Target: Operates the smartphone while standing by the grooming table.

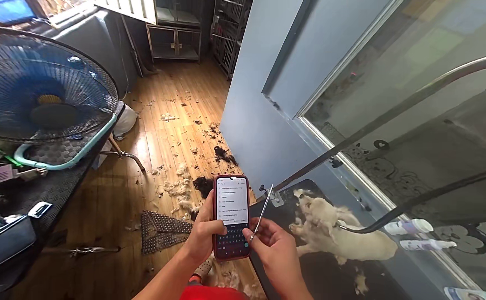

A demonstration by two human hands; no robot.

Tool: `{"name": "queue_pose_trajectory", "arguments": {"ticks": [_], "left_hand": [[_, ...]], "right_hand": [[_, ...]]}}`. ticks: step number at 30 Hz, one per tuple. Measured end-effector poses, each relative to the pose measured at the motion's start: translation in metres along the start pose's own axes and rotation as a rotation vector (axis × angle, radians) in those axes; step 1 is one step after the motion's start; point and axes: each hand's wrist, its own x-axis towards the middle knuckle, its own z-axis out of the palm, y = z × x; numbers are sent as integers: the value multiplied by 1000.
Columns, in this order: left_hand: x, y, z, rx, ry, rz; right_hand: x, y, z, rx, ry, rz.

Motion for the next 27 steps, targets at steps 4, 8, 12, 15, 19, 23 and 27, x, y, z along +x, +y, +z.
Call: {"name": "queue_pose_trajectory", "arguments": {"ticks": [4,8,12,15,19,23,27], "left_hand": [[-2,-3,-4,-29,64,-14],[-4,-8,-5,-61,117,6],[-5,-6,-3,-56,151,3],[-5,-3,-3,-67,160,-7],[-4,-3,-5,-50,149,3],[-4,-3,-5,-49,130,28],[-5,-2,-7,-73,144,29]], "right_hand": [[-4,1,5,-53,22,-8],[-11,2,11,-161,66,-73],[-15,3,15,-202,91,-119],[-16,5,15,-217,96,-158],[-18,4,17,-279,97,-176],[-20,8,18,-462,159,-344],[-25,5,15,-501,124,-759]]}}
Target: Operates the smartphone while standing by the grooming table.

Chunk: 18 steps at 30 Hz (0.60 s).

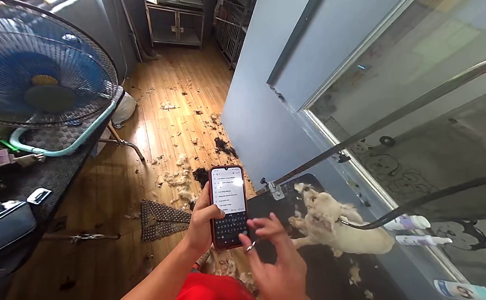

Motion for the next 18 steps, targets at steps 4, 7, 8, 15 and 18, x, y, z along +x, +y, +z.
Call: {"name": "queue_pose_trajectory", "arguments": {"ticks": [4,7,8,15,18], "left_hand": [[2,-1,-5,-38,-44,11],[2,0,-3,-27,-49,23],[2,1,-3,-24,-51,25],[0,5,0,8,-60,44],[-1,5,0,25,-63,59]], "right_hand": [[-8,-11,-2,152,-221,-251],[-11,-9,0,164,-309,-306],[-11,-9,0,170,-325,-313],[-10,-11,-2,219,-458,-360],[-11,-13,-2,214,-500,-373]]}}
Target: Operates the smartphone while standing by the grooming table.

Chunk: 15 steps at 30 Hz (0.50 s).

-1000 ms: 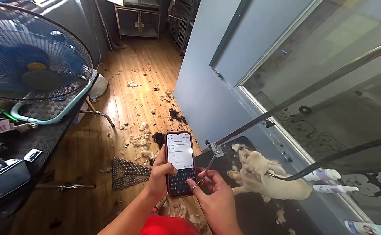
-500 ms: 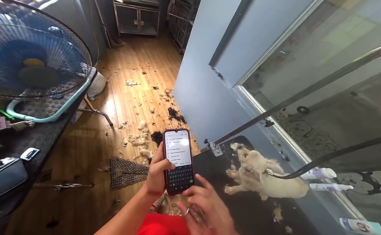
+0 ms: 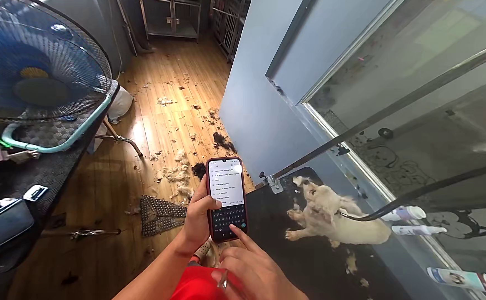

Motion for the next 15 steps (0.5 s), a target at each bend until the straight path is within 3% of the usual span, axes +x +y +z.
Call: {"name": "queue_pose_trajectory", "arguments": {"ticks": [15], "left_hand": [[-3,0,-5,-8,1,-13]], "right_hand": [[2,1,0,36,-11,6]]}}
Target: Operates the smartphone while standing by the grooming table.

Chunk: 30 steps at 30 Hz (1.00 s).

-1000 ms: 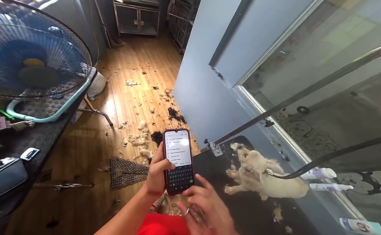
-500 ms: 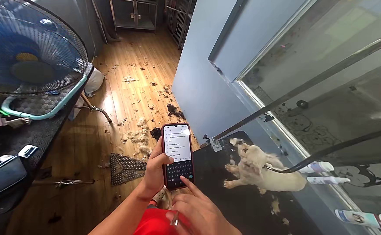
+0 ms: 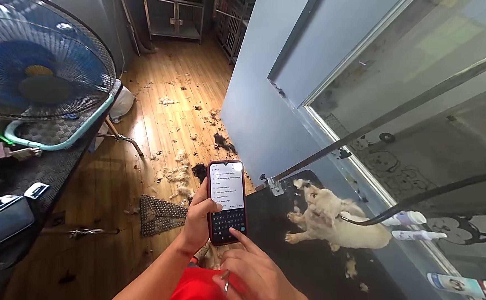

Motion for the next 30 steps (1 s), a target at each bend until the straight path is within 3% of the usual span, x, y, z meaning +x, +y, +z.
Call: {"name": "queue_pose_trajectory", "arguments": {"ticks": [11,21,30], "left_hand": [[-1,-4,0,-42,-38,-35],[-3,-16,-3,-56,-195,-65],[1,-18,2,-51,-121,-100]], "right_hand": [[14,9,-16,-31,100,7],[15,13,-31,-75,108,8],[-2,14,-36,-50,130,45]]}}
